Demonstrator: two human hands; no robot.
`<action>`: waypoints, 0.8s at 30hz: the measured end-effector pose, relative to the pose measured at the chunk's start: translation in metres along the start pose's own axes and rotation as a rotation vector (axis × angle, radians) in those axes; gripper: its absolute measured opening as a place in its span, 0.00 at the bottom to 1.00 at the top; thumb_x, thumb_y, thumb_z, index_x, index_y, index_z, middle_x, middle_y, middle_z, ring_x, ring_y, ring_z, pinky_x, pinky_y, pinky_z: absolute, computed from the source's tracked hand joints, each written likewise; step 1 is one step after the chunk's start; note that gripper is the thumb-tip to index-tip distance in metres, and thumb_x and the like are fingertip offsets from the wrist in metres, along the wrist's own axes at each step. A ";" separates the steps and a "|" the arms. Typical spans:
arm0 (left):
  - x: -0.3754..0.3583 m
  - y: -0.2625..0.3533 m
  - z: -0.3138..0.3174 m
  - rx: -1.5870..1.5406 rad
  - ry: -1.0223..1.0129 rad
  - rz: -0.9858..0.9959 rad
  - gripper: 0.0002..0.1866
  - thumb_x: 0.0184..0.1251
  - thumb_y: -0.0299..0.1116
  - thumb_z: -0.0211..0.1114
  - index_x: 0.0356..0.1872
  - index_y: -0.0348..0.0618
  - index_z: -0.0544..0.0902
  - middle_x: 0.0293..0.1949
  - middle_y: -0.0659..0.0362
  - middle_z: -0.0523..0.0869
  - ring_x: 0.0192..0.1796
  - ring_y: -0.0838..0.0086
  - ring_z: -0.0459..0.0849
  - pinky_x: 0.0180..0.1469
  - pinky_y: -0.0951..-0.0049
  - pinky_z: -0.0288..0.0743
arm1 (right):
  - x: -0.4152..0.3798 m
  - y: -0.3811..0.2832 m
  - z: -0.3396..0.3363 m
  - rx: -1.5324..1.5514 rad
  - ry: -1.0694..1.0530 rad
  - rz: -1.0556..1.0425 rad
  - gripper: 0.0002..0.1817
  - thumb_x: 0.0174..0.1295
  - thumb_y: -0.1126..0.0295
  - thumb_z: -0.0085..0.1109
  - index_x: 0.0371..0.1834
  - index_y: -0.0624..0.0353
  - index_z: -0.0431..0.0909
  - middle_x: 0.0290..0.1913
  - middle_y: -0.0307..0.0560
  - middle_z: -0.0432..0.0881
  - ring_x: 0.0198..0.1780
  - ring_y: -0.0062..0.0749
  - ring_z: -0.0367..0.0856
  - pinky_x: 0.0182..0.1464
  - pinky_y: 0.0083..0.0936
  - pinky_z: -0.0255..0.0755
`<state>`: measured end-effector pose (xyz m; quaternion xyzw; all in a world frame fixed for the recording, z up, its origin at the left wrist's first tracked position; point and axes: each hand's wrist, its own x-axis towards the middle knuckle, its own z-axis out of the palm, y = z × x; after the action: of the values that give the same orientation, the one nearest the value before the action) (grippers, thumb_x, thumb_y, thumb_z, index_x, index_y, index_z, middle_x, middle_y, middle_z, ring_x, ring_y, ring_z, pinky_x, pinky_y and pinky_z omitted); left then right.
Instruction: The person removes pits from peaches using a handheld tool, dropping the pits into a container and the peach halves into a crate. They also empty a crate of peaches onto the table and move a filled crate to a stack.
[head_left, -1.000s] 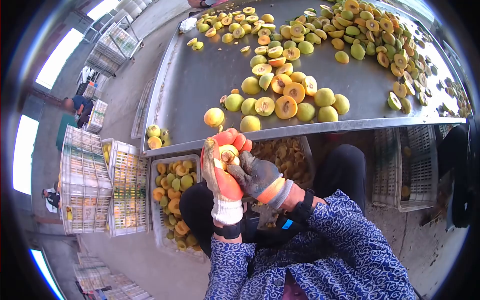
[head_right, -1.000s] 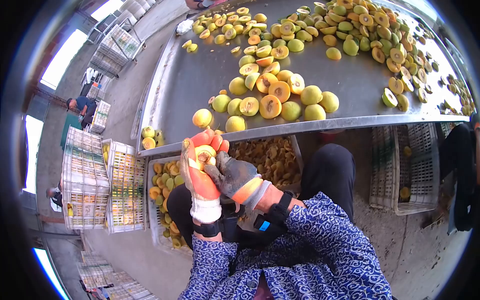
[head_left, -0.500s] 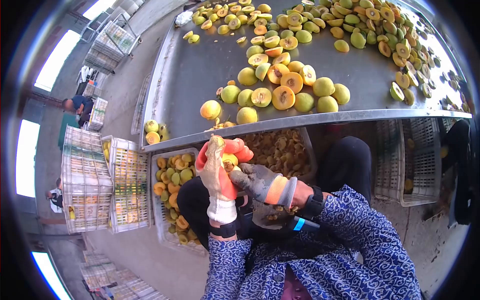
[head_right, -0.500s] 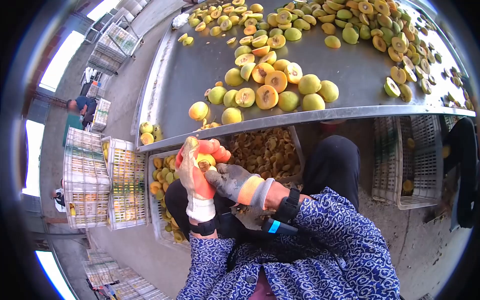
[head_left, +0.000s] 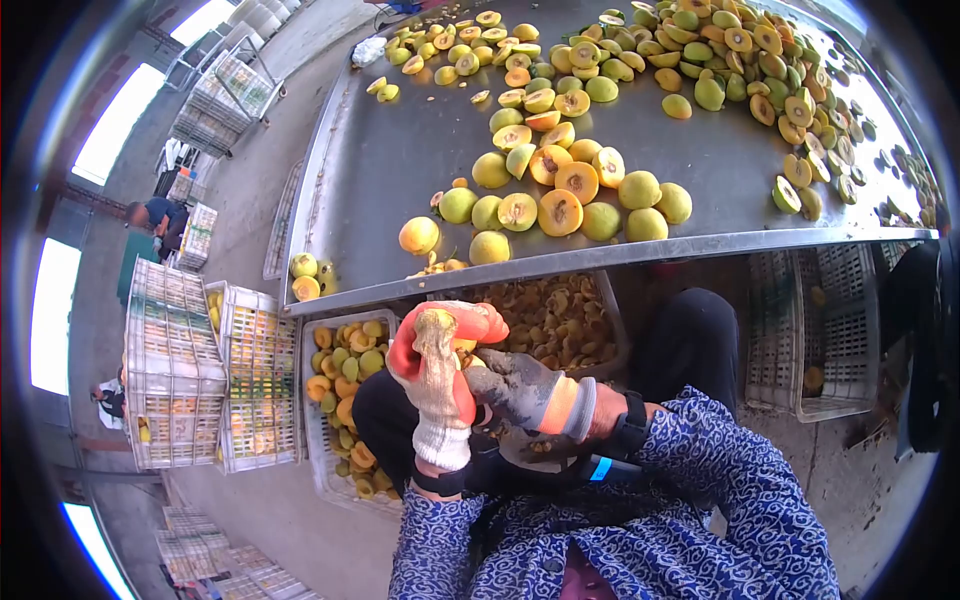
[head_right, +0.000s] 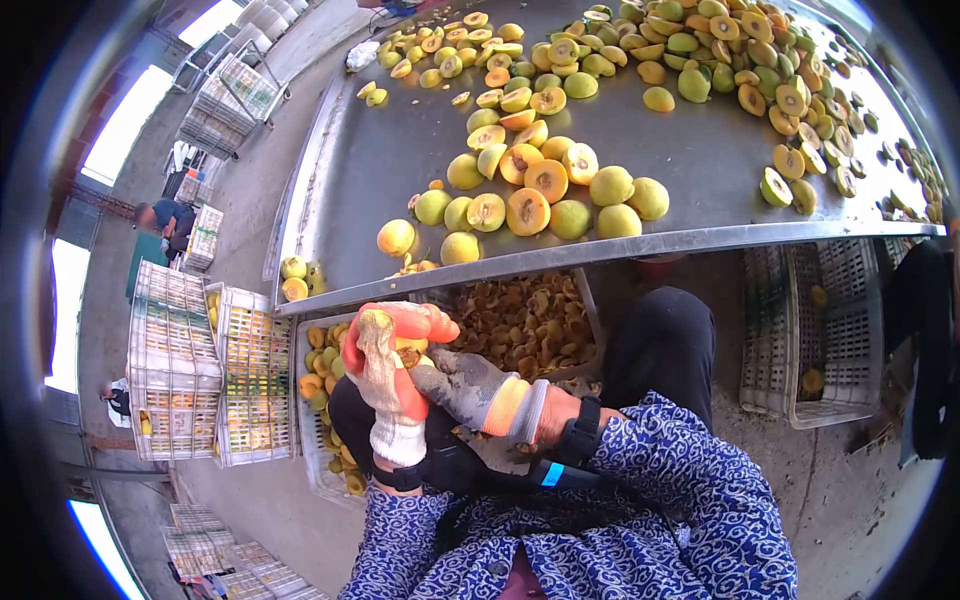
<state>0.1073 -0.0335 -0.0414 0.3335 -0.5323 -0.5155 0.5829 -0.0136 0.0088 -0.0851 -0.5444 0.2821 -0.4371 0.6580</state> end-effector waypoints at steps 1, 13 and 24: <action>0.001 -0.001 -0.001 0.056 -0.019 0.032 0.19 0.77 0.42 0.65 0.33 0.33 0.84 0.31 0.50 0.87 0.34 0.59 0.89 0.42 0.58 0.86 | 0.000 -0.002 0.001 0.076 0.017 -0.030 0.22 0.81 0.50 0.50 0.61 0.58 0.77 0.48 0.39 0.82 0.49 0.25 0.78 0.53 0.27 0.76; 0.005 0.017 0.027 -0.196 0.179 -0.124 0.30 0.83 0.59 0.51 0.36 0.38 0.81 0.36 0.47 0.88 0.37 0.54 0.89 0.44 0.50 0.87 | 0.002 -0.008 0.010 0.145 0.162 0.079 0.25 0.80 0.51 0.51 0.68 0.59 0.74 0.57 0.55 0.86 0.59 0.42 0.84 0.63 0.34 0.75; 0.014 0.020 0.008 0.093 -0.158 -0.002 0.21 0.77 0.43 0.66 0.31 0.32 0.84 0.31 0.50 0.89 0.36 0.63 0.89 0.44 0.62 0.84 | -0.005 -0.023 -0.019 0.679 -0.201 0.331 0.17 0.77 0.46 0.57 0.40 0.47 0.75 0.29 0.28 0.68 0.29 0.13 0.63 0.30 0.15 0.56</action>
<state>0.1029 -0.0412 -0.0173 0.3192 -0.5996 -0.5156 0.5223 -0.0377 0.0037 -0.0684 -0.2830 0.1397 -0.3378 0.8867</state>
